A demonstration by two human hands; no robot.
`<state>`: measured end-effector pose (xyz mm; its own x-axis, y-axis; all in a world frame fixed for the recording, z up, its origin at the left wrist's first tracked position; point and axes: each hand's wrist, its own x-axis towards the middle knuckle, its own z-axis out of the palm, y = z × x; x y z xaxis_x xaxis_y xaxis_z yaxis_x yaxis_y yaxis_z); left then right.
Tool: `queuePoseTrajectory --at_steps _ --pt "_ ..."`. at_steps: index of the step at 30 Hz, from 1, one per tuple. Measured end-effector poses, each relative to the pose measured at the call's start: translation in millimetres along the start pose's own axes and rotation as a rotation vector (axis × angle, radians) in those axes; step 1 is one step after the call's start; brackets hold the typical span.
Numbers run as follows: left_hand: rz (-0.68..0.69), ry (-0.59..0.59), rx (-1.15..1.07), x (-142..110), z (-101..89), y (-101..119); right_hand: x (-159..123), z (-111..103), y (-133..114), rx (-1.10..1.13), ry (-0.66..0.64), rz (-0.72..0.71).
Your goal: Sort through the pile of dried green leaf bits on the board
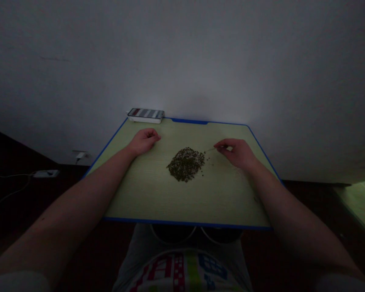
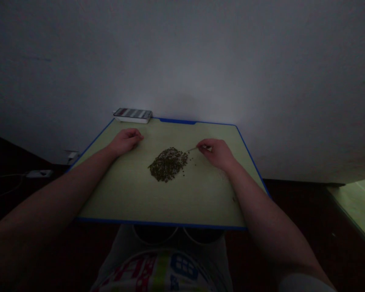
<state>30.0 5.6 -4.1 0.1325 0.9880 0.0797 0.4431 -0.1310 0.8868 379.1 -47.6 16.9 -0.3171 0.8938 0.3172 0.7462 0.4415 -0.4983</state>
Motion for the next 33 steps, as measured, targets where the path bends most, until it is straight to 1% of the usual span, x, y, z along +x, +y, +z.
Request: queuePoseTrajectory --at_steps 2,4,7,10,13,16,20,24,28,33 --pt "0.002 0.001 0.003 0.4 0.0 -0.2 3.4 -3.9 4.5 -0.1 0.072 0.036" --pt "-0.004 0.0 0.005 0.6 0.1 -0.2 7.5 -1.3 8.3 -0.166 0.079 0.021" --pt "-0.015 0.0 0.011 1.0 0.4 -1.0 14.1 10.9 11.8 -0.255 0.0 -0.03" --pt "-0.011 -0.008 -0.018 1.9 0.5 -3.6 18.1 20.9 12.5 -0.285 -0.086 -0.067" --pt "0.004 -0.001 -0.023 2.0 0.5 -4.8 17.5 20.4 11.9 -0.289 -0.117 -0.079" --pt "0.008 0.0 -0.016 0.8 0.6 -2.0 13.7 12.8 11.6 -0.295 -0.145 -0.074" --pt "0.0 0.006 0.002 -0.8 1.0 2.8 8.3 4.6 10.6 -0.243 -0.18 -0.037" --pt "0.003 0.002 -0.016 -0.5 1.1 2.8 5.7 3.0 7.0 -0.19 -0.19 0.018" --pt "0.007 -0.001 -0.001 -0.5 0.8 2.5 5.3 3.5 4.4 -0.205 -0.167 0.093" --pt "0.005 0.001 -0.011 -1.1 0.8 3.4 4.9 1.0 6.3 -0.234 -0.165 0.149"
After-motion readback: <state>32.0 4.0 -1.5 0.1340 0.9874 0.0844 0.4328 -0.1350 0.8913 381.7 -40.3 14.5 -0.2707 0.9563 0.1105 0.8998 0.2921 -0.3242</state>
